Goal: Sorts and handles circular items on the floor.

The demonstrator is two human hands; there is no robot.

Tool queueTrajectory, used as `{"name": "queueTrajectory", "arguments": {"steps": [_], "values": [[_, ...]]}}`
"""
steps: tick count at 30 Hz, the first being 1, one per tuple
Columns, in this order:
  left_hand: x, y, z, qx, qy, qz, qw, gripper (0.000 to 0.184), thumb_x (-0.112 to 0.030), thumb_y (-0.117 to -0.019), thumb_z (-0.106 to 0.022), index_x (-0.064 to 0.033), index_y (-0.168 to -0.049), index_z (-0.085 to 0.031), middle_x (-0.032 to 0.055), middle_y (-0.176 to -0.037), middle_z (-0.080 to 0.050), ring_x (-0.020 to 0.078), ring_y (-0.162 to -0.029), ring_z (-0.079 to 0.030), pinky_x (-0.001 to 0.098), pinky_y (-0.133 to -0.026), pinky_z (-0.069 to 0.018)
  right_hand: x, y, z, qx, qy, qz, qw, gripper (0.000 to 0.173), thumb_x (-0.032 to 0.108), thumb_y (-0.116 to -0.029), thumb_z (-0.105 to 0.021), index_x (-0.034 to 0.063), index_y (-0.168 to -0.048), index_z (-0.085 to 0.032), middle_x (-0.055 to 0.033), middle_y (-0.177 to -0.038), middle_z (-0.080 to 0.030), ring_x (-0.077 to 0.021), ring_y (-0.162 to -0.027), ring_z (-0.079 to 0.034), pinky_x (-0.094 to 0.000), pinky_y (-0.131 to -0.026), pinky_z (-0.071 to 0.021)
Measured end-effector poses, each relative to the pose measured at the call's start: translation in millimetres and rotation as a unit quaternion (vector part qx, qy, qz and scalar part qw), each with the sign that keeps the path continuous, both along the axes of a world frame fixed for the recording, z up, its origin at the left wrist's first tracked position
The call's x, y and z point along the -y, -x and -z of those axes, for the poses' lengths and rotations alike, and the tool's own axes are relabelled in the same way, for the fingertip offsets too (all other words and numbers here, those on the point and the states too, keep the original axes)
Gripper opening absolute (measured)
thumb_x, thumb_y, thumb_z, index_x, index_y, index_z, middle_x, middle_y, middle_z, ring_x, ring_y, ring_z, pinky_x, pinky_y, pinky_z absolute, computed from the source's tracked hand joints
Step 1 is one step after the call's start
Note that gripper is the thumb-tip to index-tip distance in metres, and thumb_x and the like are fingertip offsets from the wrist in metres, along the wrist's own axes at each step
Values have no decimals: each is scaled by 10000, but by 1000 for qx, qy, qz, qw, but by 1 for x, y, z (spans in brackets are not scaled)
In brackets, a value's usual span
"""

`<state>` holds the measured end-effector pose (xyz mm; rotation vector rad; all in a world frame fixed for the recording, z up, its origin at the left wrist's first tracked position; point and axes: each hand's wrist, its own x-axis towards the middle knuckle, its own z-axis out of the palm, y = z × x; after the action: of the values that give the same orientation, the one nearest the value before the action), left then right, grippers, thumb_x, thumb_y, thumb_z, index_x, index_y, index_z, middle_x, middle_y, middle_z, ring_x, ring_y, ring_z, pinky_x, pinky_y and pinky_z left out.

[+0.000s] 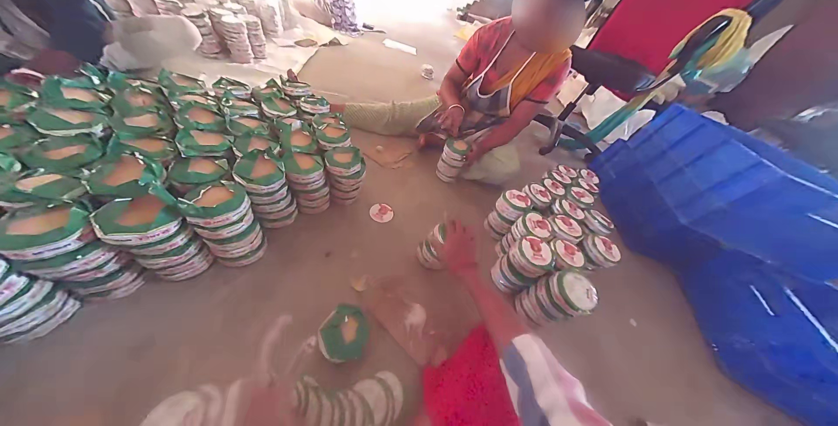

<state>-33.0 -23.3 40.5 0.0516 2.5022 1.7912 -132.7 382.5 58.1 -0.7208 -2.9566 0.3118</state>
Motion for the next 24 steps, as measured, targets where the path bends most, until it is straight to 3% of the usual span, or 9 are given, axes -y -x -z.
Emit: {"name": "queueTrajectory", "arguments": {"steps": [3, 6, 8, 10, 12, 14, 17, 21, 24], "values": [[-24, 2, 9, 32, 39, 50, 997, 805, -423, -888, -731, -24, -1521, -433, 227, -1541, -453, 418, -1434, -409, 606, -1126, -374, -14, -3, -3, 38, 37, -23, 998, 955, 629, -918, -621, 146, -1639, -223, -239, -1635, -304, -512, -1454, -336, -733, -1077, -340], [-46, 13, 19, -17, 146, 96, 985, 950, -377, -762, -867, 36, -1501, -436, 307, -1516, -442, 513, -1412, -392, 647, -1156, -305, -3, -21, -23, -54, 70, -36, 995, 979, 508, -952, -646, 83, -1648, -105, -268, -1679, -148, -493, -1536, -165, -710, -1186, -190], [-56, 17, 27, -24, 240, 136, 961, 1100, -416, -665, -936, -17, -1539, -402, 280, -1574, -376, 509, -1450, -336, 652, -1168, -284, 30, -55, -27, -88, 32, -53, 994, 906, 447, -936, -695, 37, -1613, -254, -276, -1662, -204, -480, -1542, -164, -661, -1220, -172], [-64, 23, 32, 7, 321, 179, 930, 1296, -460, -606, -960, -45, -1610, -252, 268, -1644, -241, 490, -1508, -232, 625, -1204, -230, 71, -104, -16, 0, 5, -89, 996, 809, 502, -925, -675, 63, -1554, -418, -262, -1657, -236, -466, -1544, -170, -653, -1226, -165], [-70, 29, 40, 23, 362, 206, 909, 1387, -489, -589, -958, -54, -1633, -155, 235, -1670, -200, 440, -1533, -209, 584, -1215, -243, 107, -145, 2, 100, 7, -122, 987, 699, 488, -933, -643, 94, -1497, -519, -240, -1669, -228, -444, -1562, -130, -679, -1232, -101], [-72, 36, 48, 11, 368, 225, 902, 1317, -455, -618, -953, -45, -1621, -204, 216, -1644, -284, 403, -1517, -277, 562, -1197, -300, 124, -165, 15, 174, 6, -147, 974, 566, 369, -961, -635, 94, -1451, -575, -233, -1668, -240, -442, -1568, -97, -708, -1219, -52], [-70, 40, 52, 8, 366, 229, 902, 1137, -387, -673, -938, -51, -1579, -339, 201, -1606, -363, 385, -1493, -332, 565, -1168, -342, 125, -168, 19, 213, -9, -156, 965, 507, 197, -928, -676, 65, -1413, -606, -210, -1677, -231, -426, -1574, -83, -717, -1214, -70], [-66, 37, 58, -16, 345, 206, 916, 1087, -433, -642, -944, -24, -1516, -442, 224, -1546, -442, 409, -1451, -389, 559, -1157, -357, 120, -166, 27, 240, -30, -182, 953, 513, 170, -921, -680, 40, -1411, -599, -178, -1703, -164, -416, -1579, -38, -710, -1215, -61], [-62, 30, 61, -30, 325, 193, 925, 1048, -449, -650, -935, -23, -1491, -478, 217, -1520, -476, 396, -1439, -411, 542, -1163, -354, 124, -167, 30, 248, -29, -204, 947, 446, 80, -929, -634, 23, -1372, -630, -153, -1697, -210, -411, -1579, -69, -702, -1220, -78]]}}
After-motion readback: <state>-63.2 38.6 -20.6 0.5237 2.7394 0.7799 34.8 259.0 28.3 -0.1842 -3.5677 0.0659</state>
